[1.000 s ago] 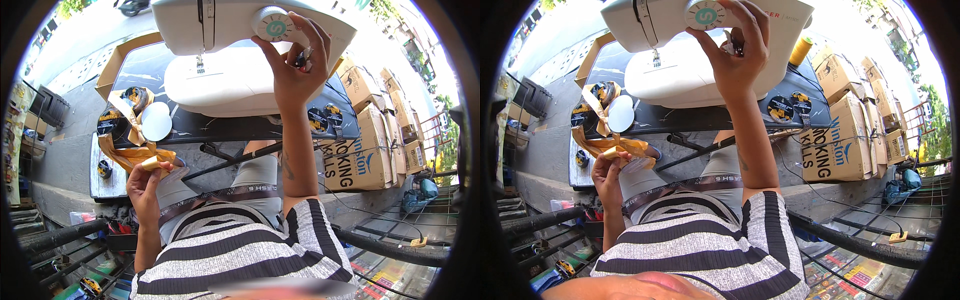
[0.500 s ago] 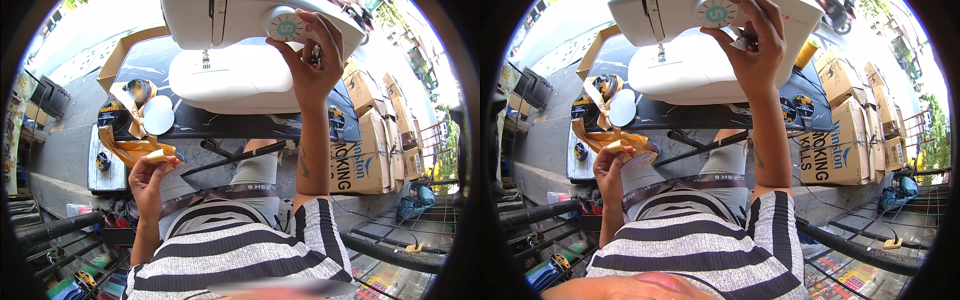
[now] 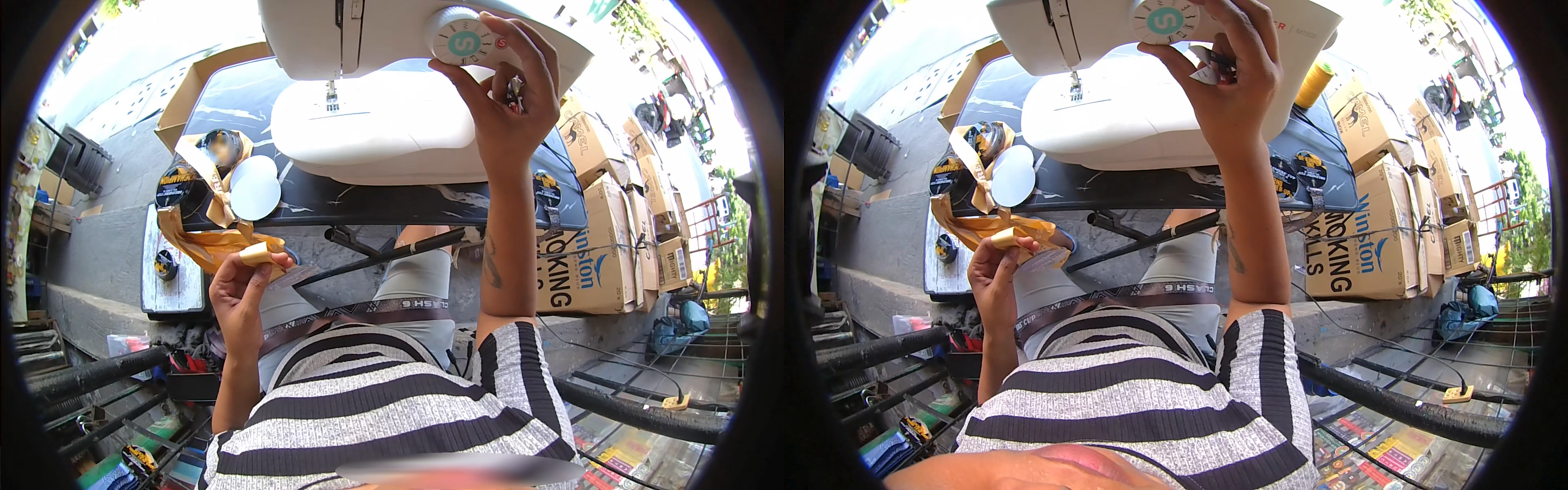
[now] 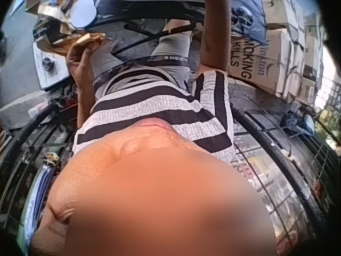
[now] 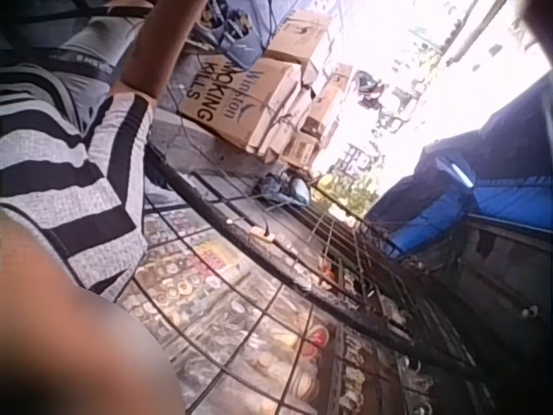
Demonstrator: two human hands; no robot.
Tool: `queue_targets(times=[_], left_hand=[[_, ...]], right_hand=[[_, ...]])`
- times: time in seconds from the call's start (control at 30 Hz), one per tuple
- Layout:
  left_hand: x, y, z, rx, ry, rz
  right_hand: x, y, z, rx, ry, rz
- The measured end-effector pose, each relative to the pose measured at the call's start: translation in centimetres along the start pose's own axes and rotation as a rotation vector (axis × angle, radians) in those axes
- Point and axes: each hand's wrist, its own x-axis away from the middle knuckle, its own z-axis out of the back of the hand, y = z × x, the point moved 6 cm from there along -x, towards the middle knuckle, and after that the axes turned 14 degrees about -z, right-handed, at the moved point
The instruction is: The person threads a sewing machine, then cuts and folds a gold ribbon around a circular badge. They place the badge and ribbon under the sewing machine needle and sew the ribbon to the badge. Finally, they wind a yellow thread onto a spool and place it on the machine.
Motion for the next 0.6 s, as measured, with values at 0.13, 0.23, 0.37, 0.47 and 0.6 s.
queue_targets(times=[0.13, 0.23, 0.37, 0.47, 0.6], left_hand=[[0.1, 0.0, 0.0, 0.009, 0.022, 0.008], [0.1, 0.0, 0.0, 0.024, 0.029, 0.010], [0.0, 0.0, 0.0, 0.020, 0.025, 0.009], [0.0, 0.1, -0.1, 0.015, 0.017, 0.005], [0.0, 0.2, 0.1, -0.010, 0.019, 0.006]], right_hand=[[-0.6, -0.7, 0.1, 0.011, -0.017, -0.043], [-1.2, -1.9, -0.1, 0.190, -0.059, 0.113], [-0.7, -1.0, -0.6, -0.047, -0.014, -0.070], [0.2, -0.7, -0.8, 0.056, 0.112, -0.008], [0.7, -0.2, -0.9, 0.066, 0.200, 0.036]])
